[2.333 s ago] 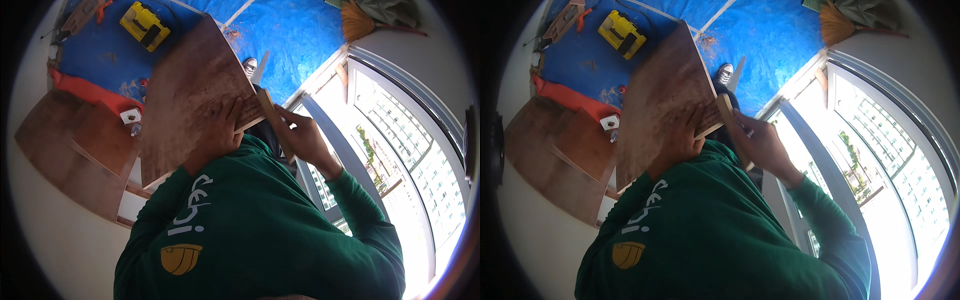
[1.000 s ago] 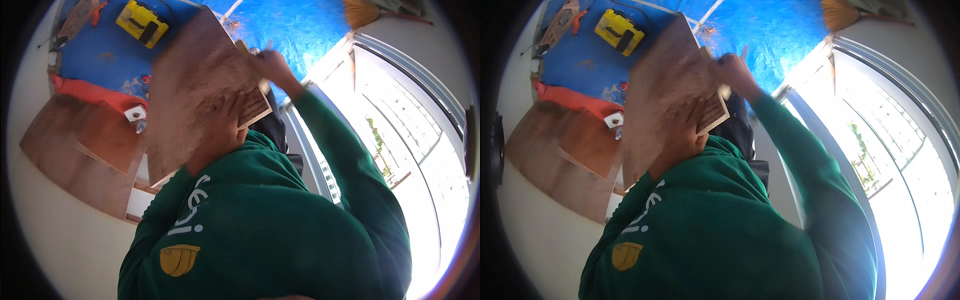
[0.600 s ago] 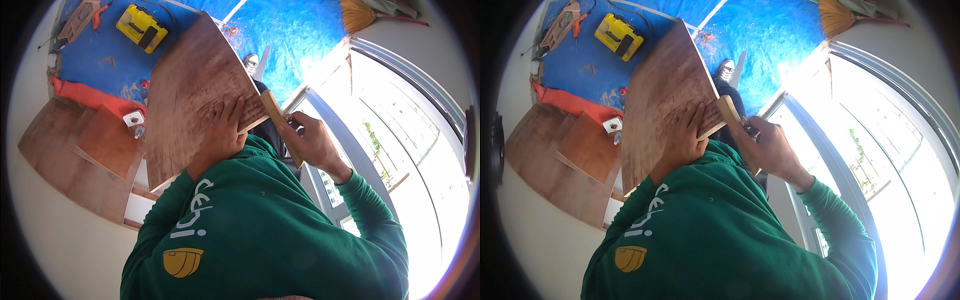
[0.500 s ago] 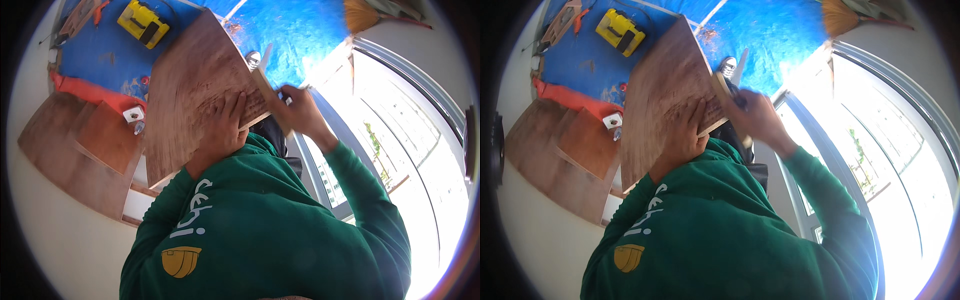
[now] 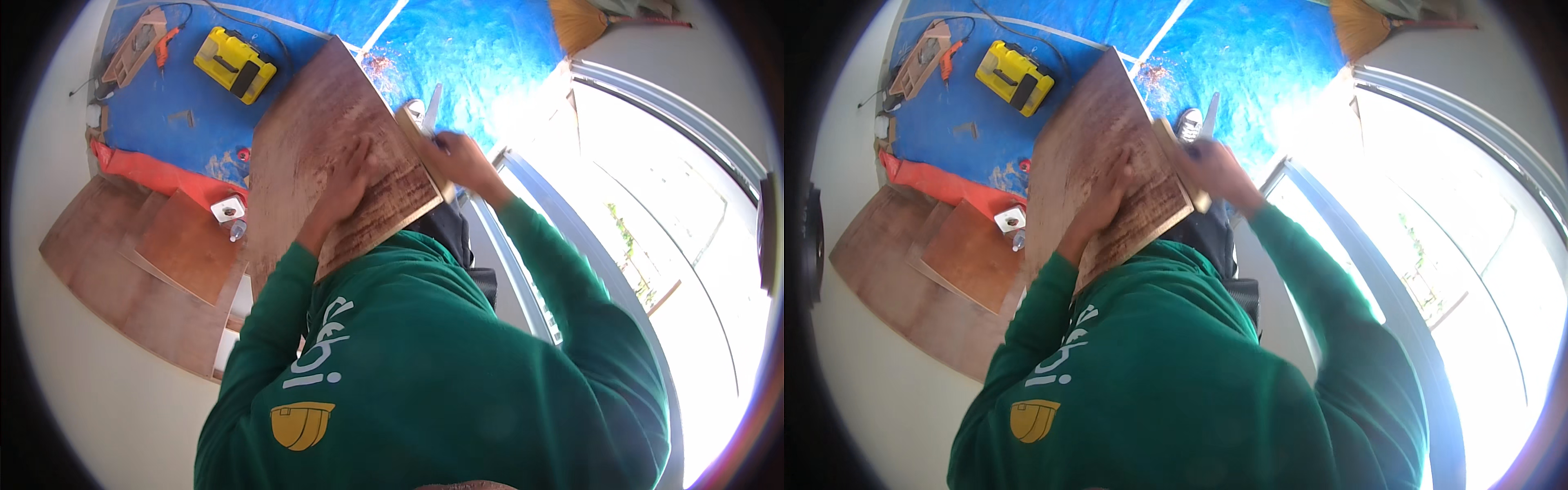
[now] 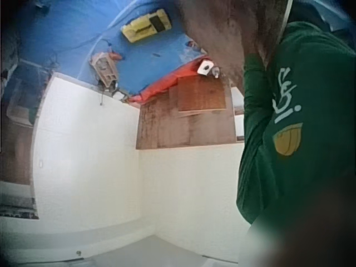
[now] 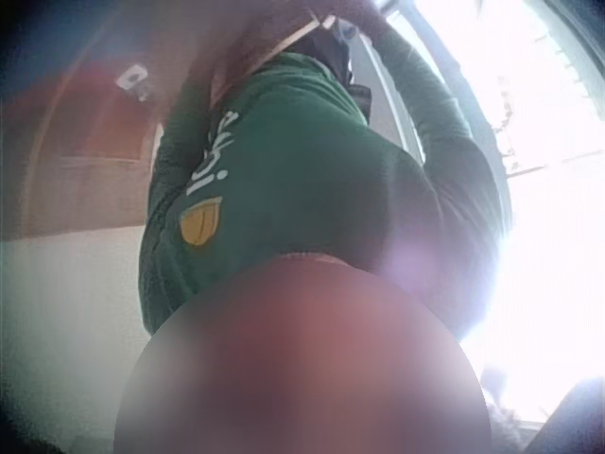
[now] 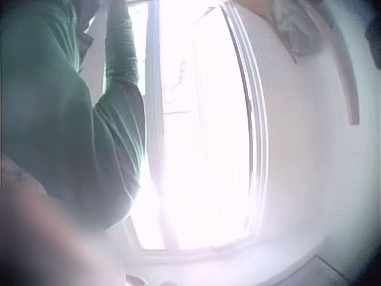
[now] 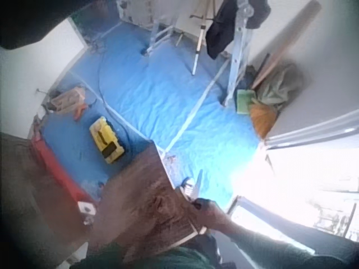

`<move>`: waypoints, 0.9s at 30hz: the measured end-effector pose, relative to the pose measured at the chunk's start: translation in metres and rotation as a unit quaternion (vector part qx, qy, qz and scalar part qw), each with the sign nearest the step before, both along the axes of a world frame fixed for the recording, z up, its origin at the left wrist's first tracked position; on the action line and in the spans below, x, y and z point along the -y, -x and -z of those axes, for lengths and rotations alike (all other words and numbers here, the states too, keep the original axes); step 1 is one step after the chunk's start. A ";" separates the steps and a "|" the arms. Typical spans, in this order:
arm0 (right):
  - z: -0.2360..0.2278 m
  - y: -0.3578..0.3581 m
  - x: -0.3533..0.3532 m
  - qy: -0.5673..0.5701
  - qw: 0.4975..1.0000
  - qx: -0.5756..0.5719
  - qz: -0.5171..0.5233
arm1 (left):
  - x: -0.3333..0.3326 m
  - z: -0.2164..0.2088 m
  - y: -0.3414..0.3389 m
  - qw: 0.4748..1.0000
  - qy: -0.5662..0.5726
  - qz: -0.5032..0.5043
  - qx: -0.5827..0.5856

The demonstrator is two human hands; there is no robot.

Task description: The person kneels on the floor and marks a wooden panel with a pencil, then uses a drill to fasten screws into the panel. They later pick up a wooden plank and sand the edges of a separate wooden piece.

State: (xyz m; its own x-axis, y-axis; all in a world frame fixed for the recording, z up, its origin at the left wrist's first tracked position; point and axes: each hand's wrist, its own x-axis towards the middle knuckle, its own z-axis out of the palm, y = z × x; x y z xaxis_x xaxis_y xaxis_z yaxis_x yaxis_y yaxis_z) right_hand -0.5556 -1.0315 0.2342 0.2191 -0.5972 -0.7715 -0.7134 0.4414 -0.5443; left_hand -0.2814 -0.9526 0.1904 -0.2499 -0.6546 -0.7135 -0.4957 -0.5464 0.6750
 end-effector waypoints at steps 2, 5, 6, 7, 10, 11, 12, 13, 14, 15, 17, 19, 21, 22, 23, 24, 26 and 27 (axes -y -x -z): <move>-0.066 0.017 -0.027 -0.007 1.000 0.001 0.026 | 0.017 0.030 0.002 0.995 -0.013 0.024 0.098; -0.126 0.038 -0.050 -0.025 0.999 0.016 0.021 | 0.032 0.058 0.006 0.983 -0.041 0.039 0.173; -0.123 0.038 -0.050 -0.045 0.999 0.007 0.026 | 0.031 0.065 0.007 0.981 -0.036 0.032 0.186; -0.114 0.035 -0.047 -0.052 0.998 0.011 0.026 | 0.028 0.072 0.009 0.977 -0.047 0.069 0.198; -0.018 -0.009 -0.021 -0.009 0.999 0.000 0.048 | 0.012 0.090 0.009 0.966 -0.045 0.118 0.228; 0.022 -0.029 -0.013 -0.001 0.999 -0.004 0.048 | 0.005 0.094 0.006 0.966 -0.045 0.113 0.228; 0.060 -0.043 0.002 -0.001 0.996 0.035 0.081 | 0.004 0.094 0.003 0.961 -0.053 0.125 0.241; 0.095 -0.058 0.015 0.030 0.997 -0.016 0.071 | 0.000 0.088 0.000 0.968 -0.019 0.102 0.227; 0.119 -0.068 0.026 0.055 0.993 -0.031 0.102 | 0.000 0.077 -0.002 0.969 0.013 0.103 0.223; 0.130 -0.065 0.032 0.070 0.987 -0.005 0.145 | 0.004 0.063 -0.002 0.973 0.005 0.098 0.208; 0.127 -0.052 0.040 0.014 0.950 0.098 0.297 | 0.005 0.011 -0.002 0.994 0.030 0.094 0.046; 0.096 -0.024 0.041 -0.064 0.915 0.228 0.325 | -0.010 -0.062 0.012 0.970 0.108 0.211 0.049; 0.060 -0.011 0.037 -0.138 0.908 0.224 0.325 | -0.007 -0.094 0.035 0.966 0.130 0.216 0.063; 0.045 -0.010 0.032 -0.145 0.912 0.231 0.307 | -0.006 -0.105 0.042 0.957 0.138 0.241 0.080; 0.033 -0.011 0.028 -0.164 0.917 0.211 0.294 | -0.005 -0.110 0.047 0.963 0.150 0.208 0.085; 0.022 -0.015 0.020 -0.039 0.955 0.209 0.207 | -0.003 -0.110 0.051 0.963 0.149 0.202 0.096; 0.005 -0.014 0.012 -0.167 0.946 0.146 0.237 | -0.002 -0.103 0.053 0.963 0.157 0.189 0.111; -0.005 -0.012 0.007 -0.216 0.922 0.153 0.283 | -0.002 -0.099 0.052 0.963 0.159 0.183 0.115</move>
